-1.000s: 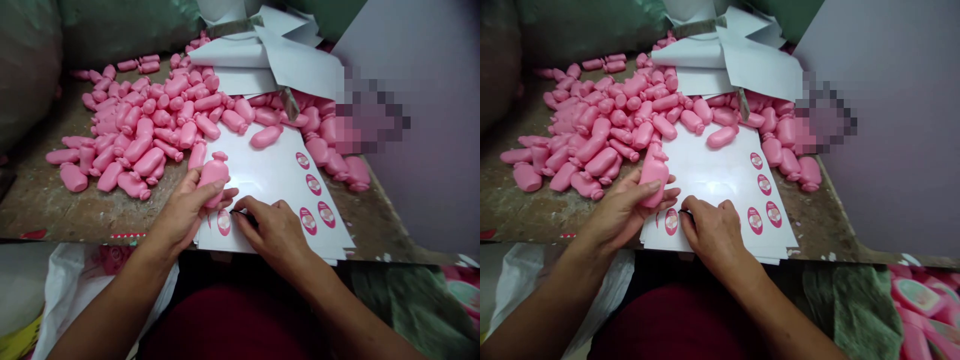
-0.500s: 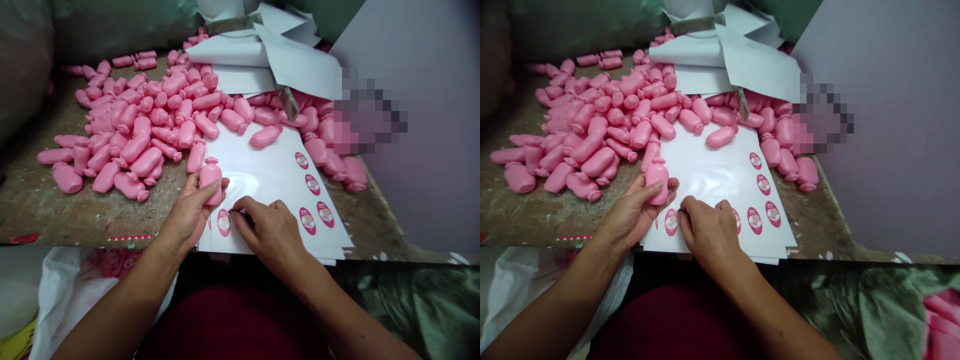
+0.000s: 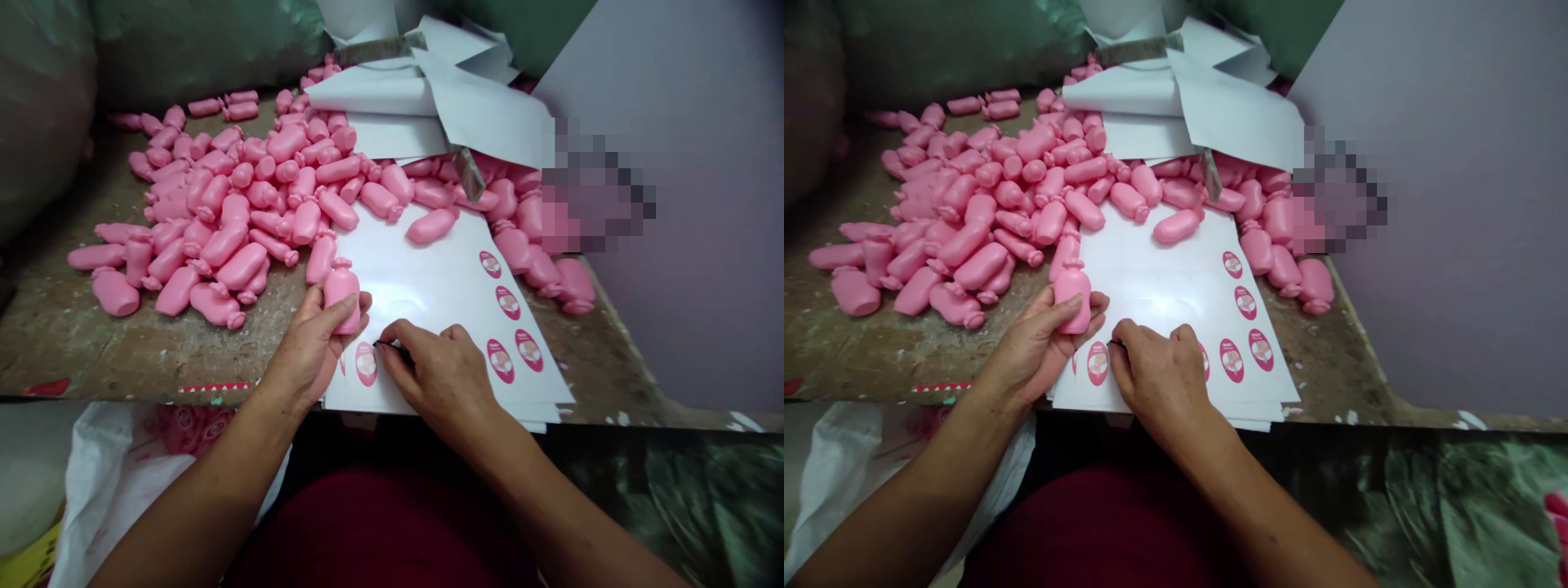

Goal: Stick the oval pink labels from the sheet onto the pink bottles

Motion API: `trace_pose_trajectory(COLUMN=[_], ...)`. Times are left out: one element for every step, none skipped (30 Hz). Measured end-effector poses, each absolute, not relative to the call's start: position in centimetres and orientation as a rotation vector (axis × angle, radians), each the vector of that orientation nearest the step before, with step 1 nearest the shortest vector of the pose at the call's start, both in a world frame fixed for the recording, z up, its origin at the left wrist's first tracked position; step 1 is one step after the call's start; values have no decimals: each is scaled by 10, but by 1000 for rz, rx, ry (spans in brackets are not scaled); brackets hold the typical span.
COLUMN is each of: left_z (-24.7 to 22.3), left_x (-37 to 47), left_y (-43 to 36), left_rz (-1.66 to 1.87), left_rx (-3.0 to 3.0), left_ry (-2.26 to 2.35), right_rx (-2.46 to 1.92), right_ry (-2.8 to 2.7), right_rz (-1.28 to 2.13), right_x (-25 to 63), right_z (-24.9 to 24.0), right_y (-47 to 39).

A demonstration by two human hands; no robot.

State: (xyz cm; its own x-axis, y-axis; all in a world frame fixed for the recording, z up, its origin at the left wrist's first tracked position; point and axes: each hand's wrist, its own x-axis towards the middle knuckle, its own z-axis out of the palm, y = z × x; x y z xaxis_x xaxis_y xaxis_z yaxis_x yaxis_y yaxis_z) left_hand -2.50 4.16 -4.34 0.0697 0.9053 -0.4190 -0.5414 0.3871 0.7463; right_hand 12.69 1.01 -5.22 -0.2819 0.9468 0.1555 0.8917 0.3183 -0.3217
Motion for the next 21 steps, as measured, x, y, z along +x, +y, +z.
trace_pose_trajectory(left_z=[-44, -44, -44, -43, -43, -43, -43, -42, -42, -42, -42, -42, -42, -42, -42, -42, -42, -41, -41, -40, -40], left_x=[-25, -25, -25, -25, -25, -25, -25, -25, -26, -26, -26, -26, -26, -26, -26, -26, -26, -26, -26, -26, -25], left_y=[41, 41, 41, 41, 41, 41, 41, 41, 41, 41, 41, 42, 42, 42, 42, 42, 42, 42, 42, 43, 43], left_rz=[1148, 1149, 1150, 1151, 1151, 1151, 1150, 1146, 1144, 1140, 1138, 1137, 1137, 1137, 1139, 1141, 1144, 1147, 1149, 1151, 1153], left_rx=[449, 447, 447, 449, 452, 455, 456, 457, 457, 457, 456, 456, 454, 450, 445, 437, 428, 417, 405, 393, 382], left_ry=[994, 994, 994, 995, 997, 1000, 1005, 1008, 1010, 1011, 1010, 1010, 1010, 1010, 1011, 1011, 1010, 1009, 1007, 1004, 1002], right_rx=[-1653, -1655, -1653, -1649, -1643, -1631, -1616, -1602, -1592, -1589, -1592, -1600, -1607, -1609, -1607, -1605, -1604, -1610, -1621, -1639, -1659], right_ry=[-2272, -2273, -2275, -2280, -2285, -2287, -2285, -2275, -2258, -2241, -2230, -2226, -2233, -2249, -2271, -2294, -2314, -2329, -2337, -2332, -2316], right_rz=[245, 247, 251, 262, 281, 315, 370, 432, 487, 517, 515, 476, 411, 339, 276, 229, 198, 183, 186, 206, 252], right_x=[126, 126, 125, 126, 126, 128, 129, 131, 133, 135, 137, 138, 138, 138, 137, 135, 133, 131, 129, 128, 127], right_z=[-52, -53, -52, -52, -51, -50, -49, -48, -47, -47, -47, -48, -49, -51, -53, -54, -55, -56, -55, -54, -52], right_y=[10, 11, 12, 12, 14, 15, 16, 17, 17, 18, 17, 17, 16, 16, 15, 15, 15, 16, 17, 18, 19])
